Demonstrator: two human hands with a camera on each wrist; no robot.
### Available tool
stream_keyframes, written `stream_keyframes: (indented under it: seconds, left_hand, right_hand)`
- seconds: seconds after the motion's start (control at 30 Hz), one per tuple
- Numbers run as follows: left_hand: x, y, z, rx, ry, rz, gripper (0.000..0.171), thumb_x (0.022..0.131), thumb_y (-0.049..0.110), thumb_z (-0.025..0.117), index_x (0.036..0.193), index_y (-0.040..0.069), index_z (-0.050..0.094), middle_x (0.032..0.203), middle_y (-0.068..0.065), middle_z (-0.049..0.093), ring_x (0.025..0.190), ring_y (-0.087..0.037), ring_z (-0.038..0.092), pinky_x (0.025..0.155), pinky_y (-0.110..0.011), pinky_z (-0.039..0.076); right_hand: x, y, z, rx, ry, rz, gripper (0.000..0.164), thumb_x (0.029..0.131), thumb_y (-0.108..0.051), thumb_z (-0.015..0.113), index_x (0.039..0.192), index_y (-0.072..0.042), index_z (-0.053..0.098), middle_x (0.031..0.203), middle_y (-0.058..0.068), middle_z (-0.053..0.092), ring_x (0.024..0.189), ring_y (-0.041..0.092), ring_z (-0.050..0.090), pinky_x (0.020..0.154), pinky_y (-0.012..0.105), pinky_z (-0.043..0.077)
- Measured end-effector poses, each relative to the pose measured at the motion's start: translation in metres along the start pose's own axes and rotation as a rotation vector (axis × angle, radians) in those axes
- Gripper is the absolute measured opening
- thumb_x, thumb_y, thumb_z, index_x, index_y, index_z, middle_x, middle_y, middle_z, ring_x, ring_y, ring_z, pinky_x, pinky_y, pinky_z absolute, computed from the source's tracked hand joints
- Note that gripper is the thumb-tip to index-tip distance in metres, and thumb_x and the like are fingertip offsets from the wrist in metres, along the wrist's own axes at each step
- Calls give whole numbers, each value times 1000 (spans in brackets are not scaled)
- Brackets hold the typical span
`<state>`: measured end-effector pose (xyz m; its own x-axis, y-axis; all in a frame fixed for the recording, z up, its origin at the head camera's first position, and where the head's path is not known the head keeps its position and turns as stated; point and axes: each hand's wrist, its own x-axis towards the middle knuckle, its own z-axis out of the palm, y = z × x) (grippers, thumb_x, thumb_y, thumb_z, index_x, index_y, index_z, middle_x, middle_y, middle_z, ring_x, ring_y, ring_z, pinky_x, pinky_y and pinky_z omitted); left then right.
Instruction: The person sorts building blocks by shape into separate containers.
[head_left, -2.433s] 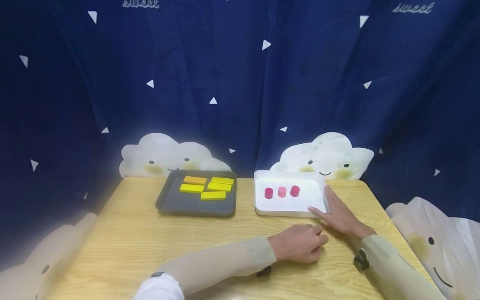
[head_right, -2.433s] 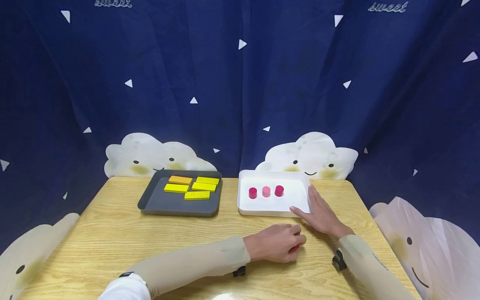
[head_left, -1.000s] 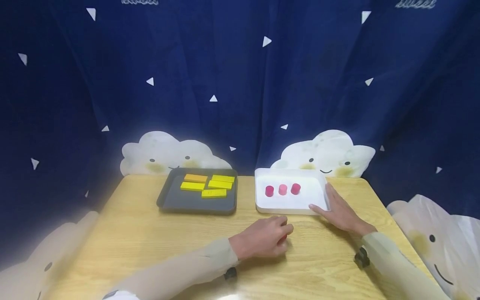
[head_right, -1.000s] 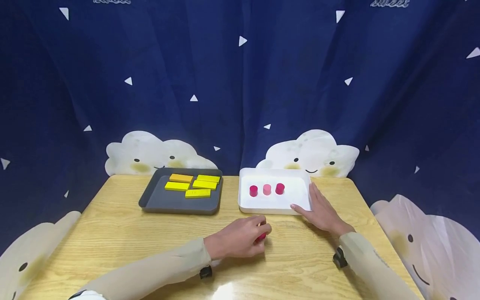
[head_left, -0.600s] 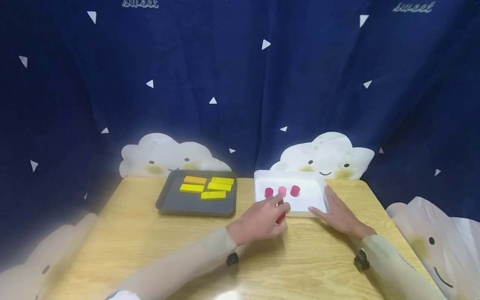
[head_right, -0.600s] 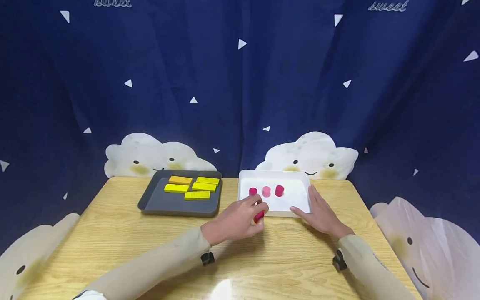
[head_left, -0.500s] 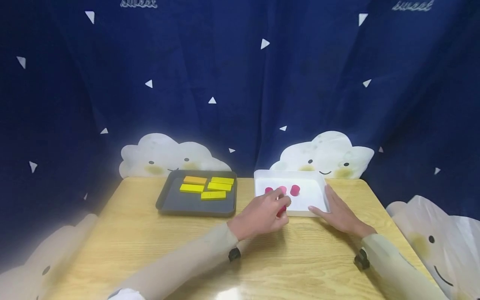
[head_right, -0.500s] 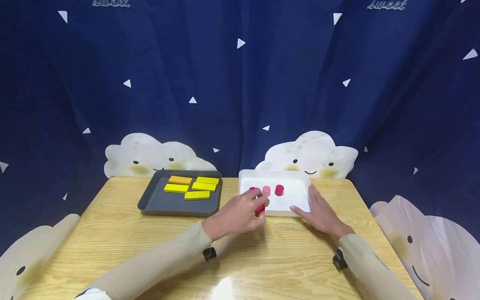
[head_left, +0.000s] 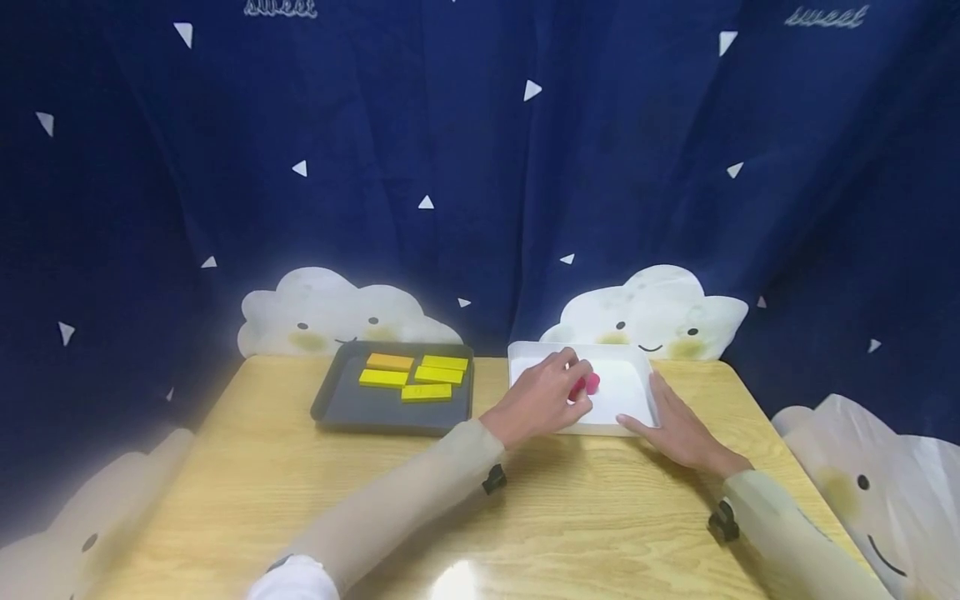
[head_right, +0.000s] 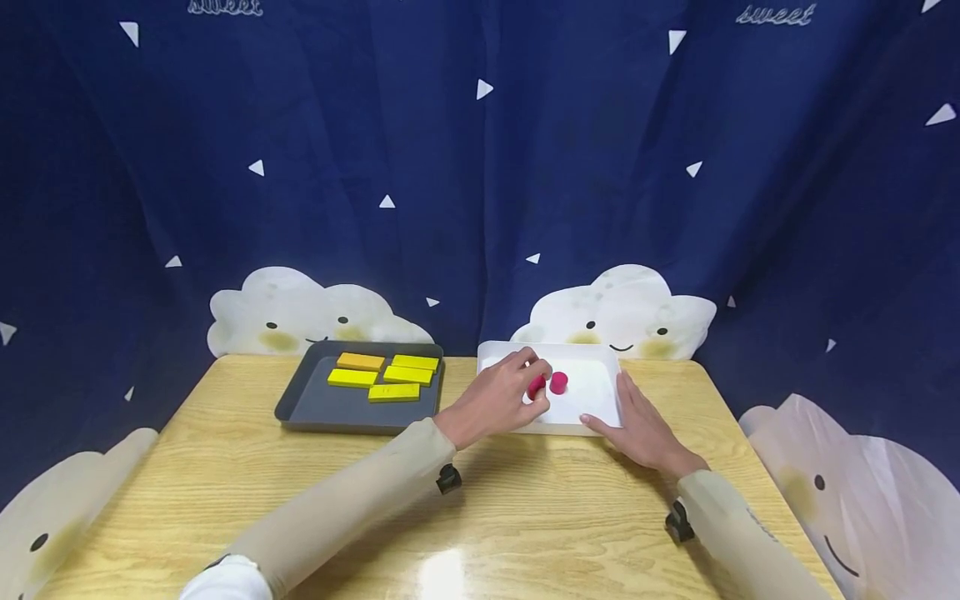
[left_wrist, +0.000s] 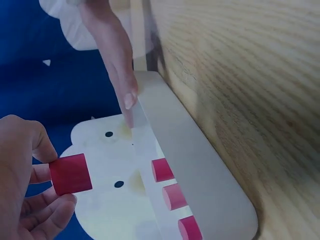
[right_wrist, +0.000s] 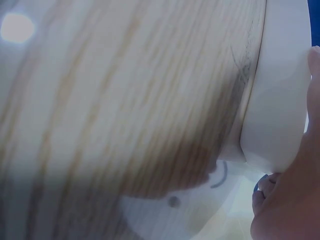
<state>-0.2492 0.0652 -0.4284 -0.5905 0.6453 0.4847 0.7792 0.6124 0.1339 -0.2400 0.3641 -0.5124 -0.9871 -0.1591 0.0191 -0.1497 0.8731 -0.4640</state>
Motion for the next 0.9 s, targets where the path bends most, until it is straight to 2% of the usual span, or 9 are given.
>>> stream_keyframes:
  seconds: [0.17, 0.47, 0.63, 0.9]
  left_hand:
    - [15, -1, 9, 7, -53, -37, 17, 98, 27, 66, 113, 18, 69, 106, 1, 61, 88, -10, 57, 68, -12, 48]
    - [33, -3, 34, 37, -85, -72, 6, 94, 22, 66, 99, 19, 64, 94, 4, 54, 84, -10, 52, 60, -16, 43]
    - [36, -7, 47, 74, -125, -102, 8, 96, 24, 67, 101, 19, 65, 95, 4, 54, 84, -10, 52, 61, -17, 45]
    - [35, -14, 60, 70, -175, -134, 13, 98, 26, 68, 109, 18, 68, 97, 4, 56, 83, -10, 53, 63, -17, 46]
  right_hand:
    - [0, -1, -2, 2, 11, -12, 123, 99, -69, 63, 168, 5, -7, 176, 31, -4, 161, 54, 7, 126, 73, 15]
    - [0, 0, -2, 11, 20, -31, 122, 100, -66, 64, 168, 3, -10, 176, 30, -5, 161, 54, 8, 126, 72, 17]
    - [0, 2, 0, 11, 20, -31, 122, 100, -66, 64, 168, 4, -9, 176, 32, -4, 161, 54, 8, 126, 72, 17]
    - [-1, 2, 1, 5, 10, -14, 122, 100, -67, 63, 167, 4, -10, 175, 32, -6, 160, 55, 7, 126, 73, 16]
